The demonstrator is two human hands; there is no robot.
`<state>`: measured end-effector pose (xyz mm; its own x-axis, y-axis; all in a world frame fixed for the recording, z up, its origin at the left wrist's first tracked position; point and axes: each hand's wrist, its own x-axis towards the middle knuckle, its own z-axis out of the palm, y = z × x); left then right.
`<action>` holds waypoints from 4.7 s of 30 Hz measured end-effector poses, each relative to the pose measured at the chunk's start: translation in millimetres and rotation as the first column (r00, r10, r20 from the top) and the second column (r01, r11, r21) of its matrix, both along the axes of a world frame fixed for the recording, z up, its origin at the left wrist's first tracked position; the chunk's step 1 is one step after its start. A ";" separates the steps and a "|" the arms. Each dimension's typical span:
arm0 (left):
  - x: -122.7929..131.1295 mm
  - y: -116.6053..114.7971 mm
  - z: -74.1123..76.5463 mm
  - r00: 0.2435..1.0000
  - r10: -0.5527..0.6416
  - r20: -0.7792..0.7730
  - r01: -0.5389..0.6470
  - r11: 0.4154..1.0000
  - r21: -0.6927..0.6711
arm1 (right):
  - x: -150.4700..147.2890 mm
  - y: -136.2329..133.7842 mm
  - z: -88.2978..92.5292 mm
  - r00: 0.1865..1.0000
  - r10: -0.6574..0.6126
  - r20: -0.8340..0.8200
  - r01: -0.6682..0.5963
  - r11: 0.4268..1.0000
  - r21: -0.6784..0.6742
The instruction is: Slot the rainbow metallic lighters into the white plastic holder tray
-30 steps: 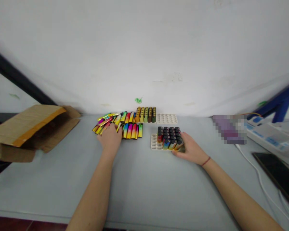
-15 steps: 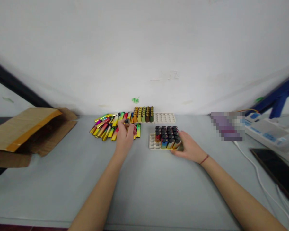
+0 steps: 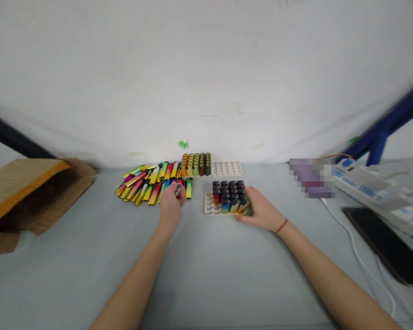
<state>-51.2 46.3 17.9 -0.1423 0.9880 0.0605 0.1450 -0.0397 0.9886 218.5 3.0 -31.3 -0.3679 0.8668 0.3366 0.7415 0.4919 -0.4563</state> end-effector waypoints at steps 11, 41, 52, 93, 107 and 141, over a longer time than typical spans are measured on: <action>2.5 -3.7 4.4 0.988 0.059 0.145 -0.059 0.998 -0.005 | 0.7 0.2 0.5 1.000 -0.008 0.011 0.008 1.000 -0.027; 8.0 -2.1 3.5 0.946 0.155 0.284 -0.146 0.988 -0.054 | -1.3 0.3 2.9 1.000 0.000 0.011 0.000 1.000 -0.024; 6.6 -4.0 -15.1 0.996 -0.093 0.003 0.086 0.929 0.360 | -0.6 0.4 2.2 1.000 0.004 0.018 -0.004 1.000 0.001; -27.7 9.1 -7.2 0.654 0.207 -0.728 0.218 0.870 0.443 | 1.0 -0.6 0.4 1.000 -0.009 0.002 0.009 1.000 0.001; -70.4 28.8 -18.1 0.479 0.146 -0.866 -0.144 0.986 0.086 | 1.2 -1.1 1.0 1.000 -0.008 -0.012 0.008 1.000 0.000; 7.6 -1.2 7.1 0.911 0.054 0.409 -0.013 0.995 -0.102 | 4.0 -0.9 -4.8 0.999 -0.024 0.021 0.024 1.000 -0.012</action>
